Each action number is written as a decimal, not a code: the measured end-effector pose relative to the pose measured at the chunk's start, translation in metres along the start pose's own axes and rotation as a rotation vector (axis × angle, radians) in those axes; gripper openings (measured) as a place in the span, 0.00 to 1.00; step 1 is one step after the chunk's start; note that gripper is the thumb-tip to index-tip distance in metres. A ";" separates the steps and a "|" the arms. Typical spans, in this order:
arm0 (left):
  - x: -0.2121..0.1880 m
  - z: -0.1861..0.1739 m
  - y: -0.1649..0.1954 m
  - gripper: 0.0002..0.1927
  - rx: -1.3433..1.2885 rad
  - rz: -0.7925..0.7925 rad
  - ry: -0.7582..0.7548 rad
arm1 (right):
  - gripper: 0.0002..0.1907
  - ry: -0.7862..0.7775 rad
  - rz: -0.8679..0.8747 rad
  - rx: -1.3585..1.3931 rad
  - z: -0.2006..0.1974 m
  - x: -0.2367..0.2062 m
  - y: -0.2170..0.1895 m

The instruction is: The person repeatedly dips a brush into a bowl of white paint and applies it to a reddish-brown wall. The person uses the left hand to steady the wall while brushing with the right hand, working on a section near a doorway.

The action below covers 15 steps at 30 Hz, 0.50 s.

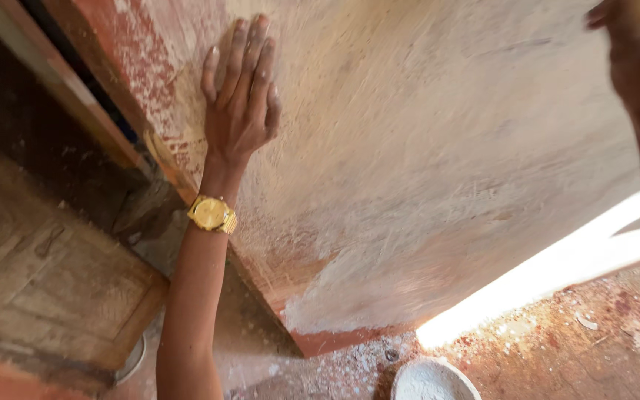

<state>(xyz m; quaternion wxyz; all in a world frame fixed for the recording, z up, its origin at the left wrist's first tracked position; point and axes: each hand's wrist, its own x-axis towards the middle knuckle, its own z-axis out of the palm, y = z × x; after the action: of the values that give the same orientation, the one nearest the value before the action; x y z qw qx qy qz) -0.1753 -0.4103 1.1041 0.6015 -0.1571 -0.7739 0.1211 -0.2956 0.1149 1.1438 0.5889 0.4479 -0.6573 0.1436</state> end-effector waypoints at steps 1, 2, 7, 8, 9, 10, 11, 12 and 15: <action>-0.001 0.001 0.000 0.25 0.005 0.001 -0.014 | 0.13 0.015 -0.017 -0.059 0.007 -0.004 -0.001; -0.001 0.001 -0.001 0.25 0.011 0.008 -0.021 | 0.13 0.024 -0.043 -0.128 0.017 -0.006 -0.007; -0.001 0.003 -0.005 0.25 0.050 0.010 -0.020 | 0.11 -0.130 -0.363 -0.398 0.082 -0.037 -0.109; -0.001 0.004 -0.005 0.25 0.058 0.021 -0.035 | 0.10 -0.238 -0.405 -0.211 0.091 -0.049 -0.134; -0.001 0.004 -0.006 0.26 0.043 0.010 -0.050 | 0.13 -0.367 -0.414 0.033 0.098 -0.058 -0.154; -0.001 0.005 -0.006 0.26 0.035 0.004 -0.051 | 0.15 -0.456 -0.450 0.142 0.108 -0.066 -0.174; -0.001 0.005 -0.006 0.26 0.025 -0.014 -0.053 | 0.18 -0.553 -0.492 0.255 0.110 -0.075 -0.185; -0.002 0.006 -0.006 0.27 0.019 -0.020 -0.051 | 0.18 -0.470 -0.579 0.197 0.106 -0.082 -0.191; -0.003 0.006 -0.007 0.27 0.040 -0.003 -0.039 | 0.22 -1.060 -0.185 0.129 0.093 -0.073 -0.181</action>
<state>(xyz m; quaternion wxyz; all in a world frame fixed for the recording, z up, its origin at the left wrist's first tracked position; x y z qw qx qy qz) -0.1809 -0.4177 1.1023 0.5897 -0.1414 -0.7829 0.1388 -0.2255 -0.0222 0.9918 0.1581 0.5502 -0.8119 -0.1146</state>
